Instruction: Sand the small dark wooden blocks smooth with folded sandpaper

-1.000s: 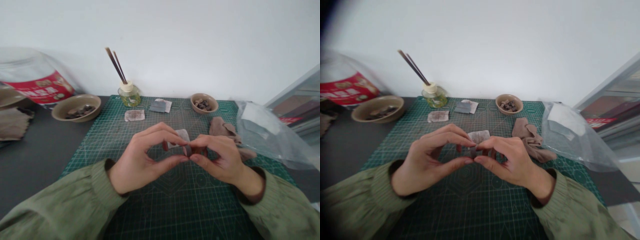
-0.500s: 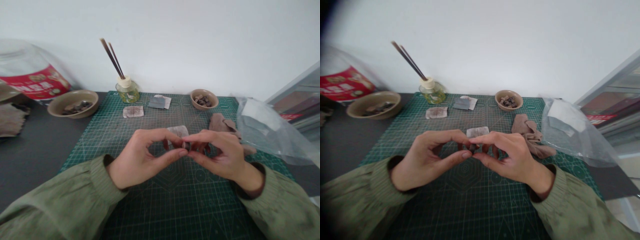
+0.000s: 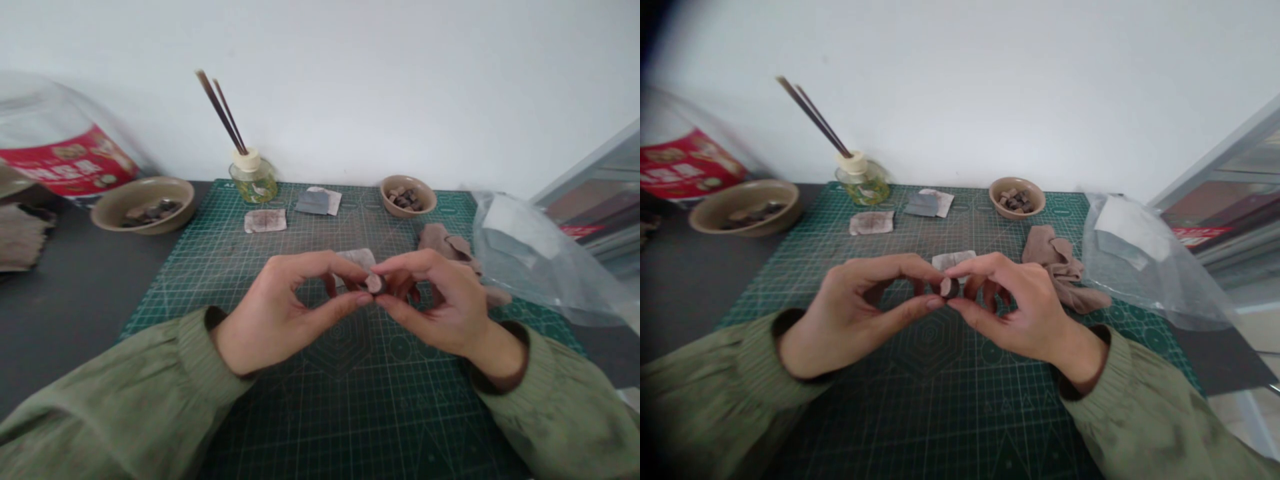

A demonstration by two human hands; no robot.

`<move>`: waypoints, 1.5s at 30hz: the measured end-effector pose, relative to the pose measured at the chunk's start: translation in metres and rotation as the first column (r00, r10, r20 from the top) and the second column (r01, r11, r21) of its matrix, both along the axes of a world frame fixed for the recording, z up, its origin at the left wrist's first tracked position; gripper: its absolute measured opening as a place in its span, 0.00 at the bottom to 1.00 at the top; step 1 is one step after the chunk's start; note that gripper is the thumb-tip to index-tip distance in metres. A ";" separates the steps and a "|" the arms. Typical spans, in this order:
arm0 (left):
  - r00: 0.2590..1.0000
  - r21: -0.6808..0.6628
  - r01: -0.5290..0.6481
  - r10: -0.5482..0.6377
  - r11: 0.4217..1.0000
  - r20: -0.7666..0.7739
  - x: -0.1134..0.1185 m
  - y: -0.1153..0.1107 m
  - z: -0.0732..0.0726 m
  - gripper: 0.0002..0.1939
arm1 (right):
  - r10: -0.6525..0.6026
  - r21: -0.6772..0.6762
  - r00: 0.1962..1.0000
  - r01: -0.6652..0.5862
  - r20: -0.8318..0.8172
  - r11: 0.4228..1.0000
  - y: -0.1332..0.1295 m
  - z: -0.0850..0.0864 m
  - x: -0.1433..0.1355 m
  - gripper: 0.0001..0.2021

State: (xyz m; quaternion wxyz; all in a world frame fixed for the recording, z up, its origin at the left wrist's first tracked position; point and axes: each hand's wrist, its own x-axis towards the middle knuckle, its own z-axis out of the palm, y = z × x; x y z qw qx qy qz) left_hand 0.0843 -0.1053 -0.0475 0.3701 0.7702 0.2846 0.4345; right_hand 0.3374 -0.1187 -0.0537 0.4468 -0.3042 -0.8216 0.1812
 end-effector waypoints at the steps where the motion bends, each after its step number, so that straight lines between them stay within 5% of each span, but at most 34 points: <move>1: 1.000 -0.012 0.003 -0.003 1.000 0.011 0.001 0.000 0.000 0.07 | 0.000 0.002 1.000 0.000 -0.004 1.000 0.000 0.000 0.000 0.13; 24: 0.990 -0.123 0.037 -0.020 0.992 0.141 0.002 0.002 -0.011 0.17 | -0.049 0.107 0.999 0.047 0.009 0.993 0.001 -0.002 -0.005 0.10; 45: 0.994 0.010 -0.046 0.044 0.999 0.095 -0.001 0.002 -0.013 0.14 | -0.045 0.088 0.996 0.039 0.072 0.995 0.004 -0.003 -0.003 0.02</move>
